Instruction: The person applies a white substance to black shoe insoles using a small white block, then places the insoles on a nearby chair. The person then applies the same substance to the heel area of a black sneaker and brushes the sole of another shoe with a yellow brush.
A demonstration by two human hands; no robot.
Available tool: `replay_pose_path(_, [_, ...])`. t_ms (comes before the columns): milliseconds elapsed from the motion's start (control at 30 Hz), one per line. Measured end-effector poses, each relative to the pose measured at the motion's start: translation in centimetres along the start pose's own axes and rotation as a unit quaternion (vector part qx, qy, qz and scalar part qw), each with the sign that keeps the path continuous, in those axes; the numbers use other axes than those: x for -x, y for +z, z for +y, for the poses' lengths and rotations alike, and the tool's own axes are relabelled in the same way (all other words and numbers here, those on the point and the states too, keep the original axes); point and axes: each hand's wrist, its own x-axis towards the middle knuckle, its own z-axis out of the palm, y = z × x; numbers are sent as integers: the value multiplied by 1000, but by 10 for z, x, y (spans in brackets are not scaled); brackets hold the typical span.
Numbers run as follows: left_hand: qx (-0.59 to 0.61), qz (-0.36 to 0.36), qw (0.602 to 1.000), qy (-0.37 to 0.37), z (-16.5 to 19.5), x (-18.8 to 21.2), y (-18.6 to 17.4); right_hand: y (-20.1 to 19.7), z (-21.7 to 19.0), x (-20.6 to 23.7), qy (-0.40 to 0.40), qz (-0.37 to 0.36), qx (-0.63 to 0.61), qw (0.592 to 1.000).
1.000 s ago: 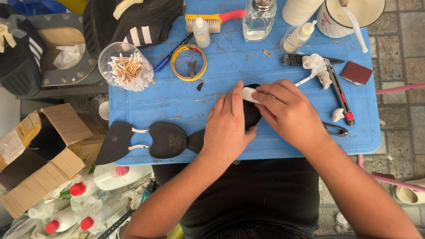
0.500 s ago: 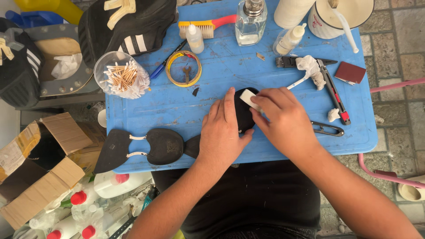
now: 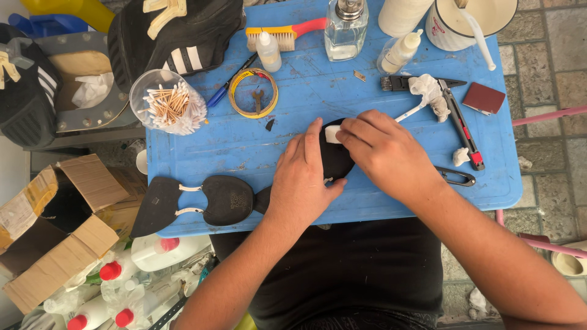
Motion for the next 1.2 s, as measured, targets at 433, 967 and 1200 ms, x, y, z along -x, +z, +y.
replay_pose_path(433, [67,72,995,9,-1,8,4,-3,-1,3,4,2,-63,998])
replay_pose_path(967, [53,111,987,-100,1,18,15,30,21,-24,-49,-13,-152,987])
replay_pose_path(1200, [60,86,986,-126,-1,17,14,13,25,-21,-47,-16,-29,998])
